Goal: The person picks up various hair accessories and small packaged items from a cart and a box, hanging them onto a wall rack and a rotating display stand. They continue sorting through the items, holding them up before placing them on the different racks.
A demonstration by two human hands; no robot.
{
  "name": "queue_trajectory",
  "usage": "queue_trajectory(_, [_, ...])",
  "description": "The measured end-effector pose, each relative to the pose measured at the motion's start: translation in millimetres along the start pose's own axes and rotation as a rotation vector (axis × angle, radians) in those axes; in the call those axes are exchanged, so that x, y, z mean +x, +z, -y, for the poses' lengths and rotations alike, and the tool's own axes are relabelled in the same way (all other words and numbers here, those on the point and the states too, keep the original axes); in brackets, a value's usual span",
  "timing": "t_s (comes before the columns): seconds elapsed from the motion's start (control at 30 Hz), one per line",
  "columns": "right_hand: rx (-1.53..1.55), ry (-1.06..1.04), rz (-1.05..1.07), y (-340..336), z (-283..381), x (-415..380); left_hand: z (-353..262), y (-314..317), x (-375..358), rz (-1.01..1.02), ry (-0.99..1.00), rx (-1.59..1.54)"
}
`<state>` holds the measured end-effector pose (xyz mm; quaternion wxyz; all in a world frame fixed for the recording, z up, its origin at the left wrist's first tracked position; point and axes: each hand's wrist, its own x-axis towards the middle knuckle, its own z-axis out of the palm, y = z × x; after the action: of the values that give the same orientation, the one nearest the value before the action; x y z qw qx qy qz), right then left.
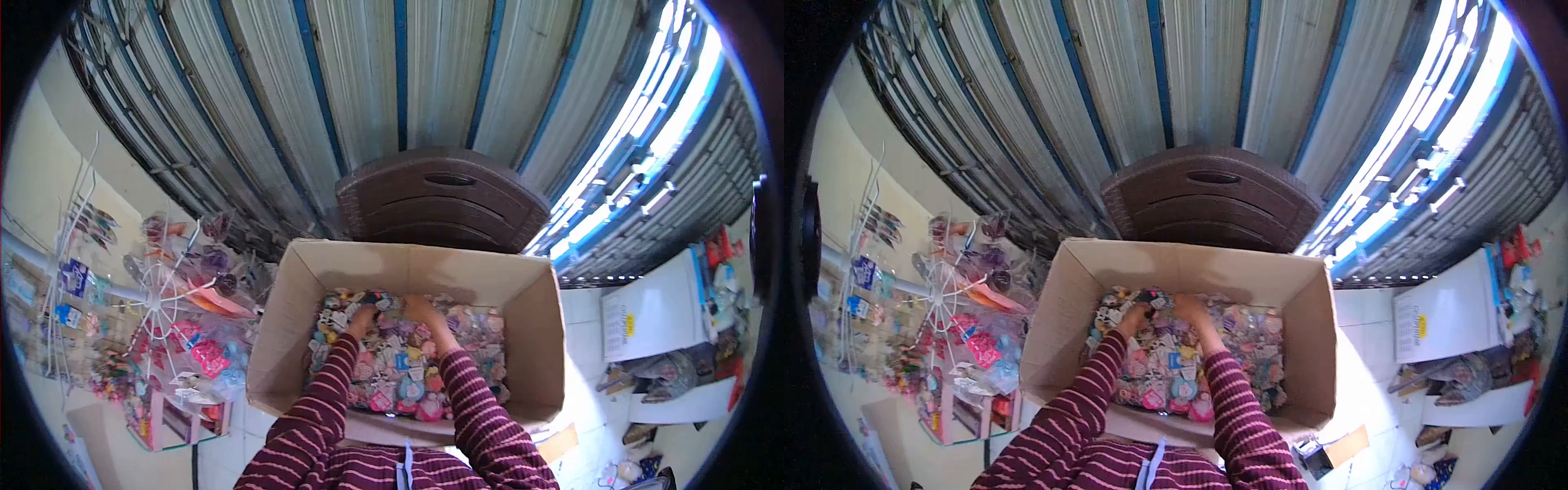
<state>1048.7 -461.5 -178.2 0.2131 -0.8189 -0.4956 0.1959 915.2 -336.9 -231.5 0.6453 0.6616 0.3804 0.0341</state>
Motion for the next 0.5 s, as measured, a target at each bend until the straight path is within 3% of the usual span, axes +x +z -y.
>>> queue_trajectory(0.03, [0.155,-0.025,-0.034,6,0,-10,18,2,8,0.028,0.233,0.291])
queue_trajectory(0.07, [0.186,-0.04,-0.02,17,-2,-14,15,9,3,0.009,0.208,0.311])
queue_trajectory(0.13, [0.279,0.217,-0.062,32,-7,-19,7,28,-7,-0.267,-0.229,-0.055])
queue_trajectory(0.23, [0.209,0.321,0.026,58,-17,-19,-5,28,-16,-0.231,-0.362,-0.229])
queue_trajectory(0.3, [0.163,0.295,-0.043,64,-13,-23,35,27,1,-0.249,-0.267,-0.253])
queue_trajectory(0.33, [0.115,0.284,-0.132,64,-9,-25,67,28,18,-0.343,-0.203,-0.054])
queue_trajectory(0.37, [0.121,0.275,-0.122,62,-5,-26,40,29,7,-0.431,-0.138,0.148])
queue_trajectory(0.4, [0.134,0.296,-0.151,58,-1,-26,14,32,-10,-0.347,-0.295,-0.191])
queue_trajectory(0.43, [0.146,0.321,-0.184,54,4,-26,-2,29,-22,-0.354,-0.297,-0.187])
queue_trajectory(0.5, [0.249,0.324,-0.206,48,12,-24,-17,21,-32,-0.152,-0.254,-0.561])
